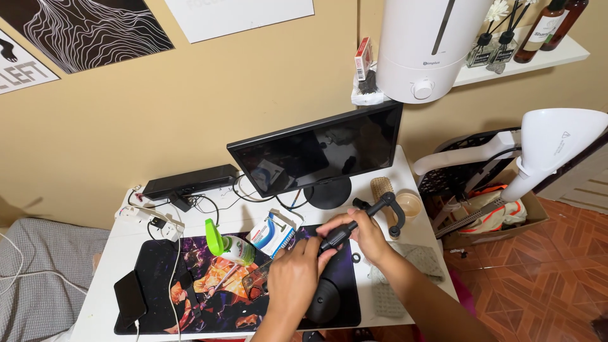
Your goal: Assembling a desktop camera mount and tripod on a white desk.
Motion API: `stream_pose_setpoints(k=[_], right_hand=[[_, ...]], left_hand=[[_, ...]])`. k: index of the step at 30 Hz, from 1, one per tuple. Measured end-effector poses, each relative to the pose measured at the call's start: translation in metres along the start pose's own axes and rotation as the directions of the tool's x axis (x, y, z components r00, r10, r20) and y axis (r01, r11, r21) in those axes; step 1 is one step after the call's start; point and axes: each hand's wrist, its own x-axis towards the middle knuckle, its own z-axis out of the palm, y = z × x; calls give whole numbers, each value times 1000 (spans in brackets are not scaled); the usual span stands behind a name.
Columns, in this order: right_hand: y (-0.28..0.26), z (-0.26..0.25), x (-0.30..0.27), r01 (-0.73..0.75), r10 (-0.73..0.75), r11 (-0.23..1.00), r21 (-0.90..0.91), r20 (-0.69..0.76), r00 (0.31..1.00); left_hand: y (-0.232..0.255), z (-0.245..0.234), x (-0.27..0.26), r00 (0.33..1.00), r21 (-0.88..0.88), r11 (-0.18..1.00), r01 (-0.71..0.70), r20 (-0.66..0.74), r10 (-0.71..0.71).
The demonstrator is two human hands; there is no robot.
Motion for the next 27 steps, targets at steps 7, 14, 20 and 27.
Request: stream_pose_setpoints(k=[7,14,20,27], right_hand=[[13,19,-9,85,-69,984,-154,110,992],[4,10,-2,-42,46,958,-283,8,999],[27,-19,19,-32,35,974,225,-8,999],[18,2,9,-129,43,848,514,176,983]], left_hand=[[2,22,-10,996,-113,993,37,87,-28],[-2,-2,-2,943,-480,849,221,326,-61],[-35,18,-27,663,-531,462,711,726,-186],[-32,71,-49,616,-664,-242,708,748,-247]])
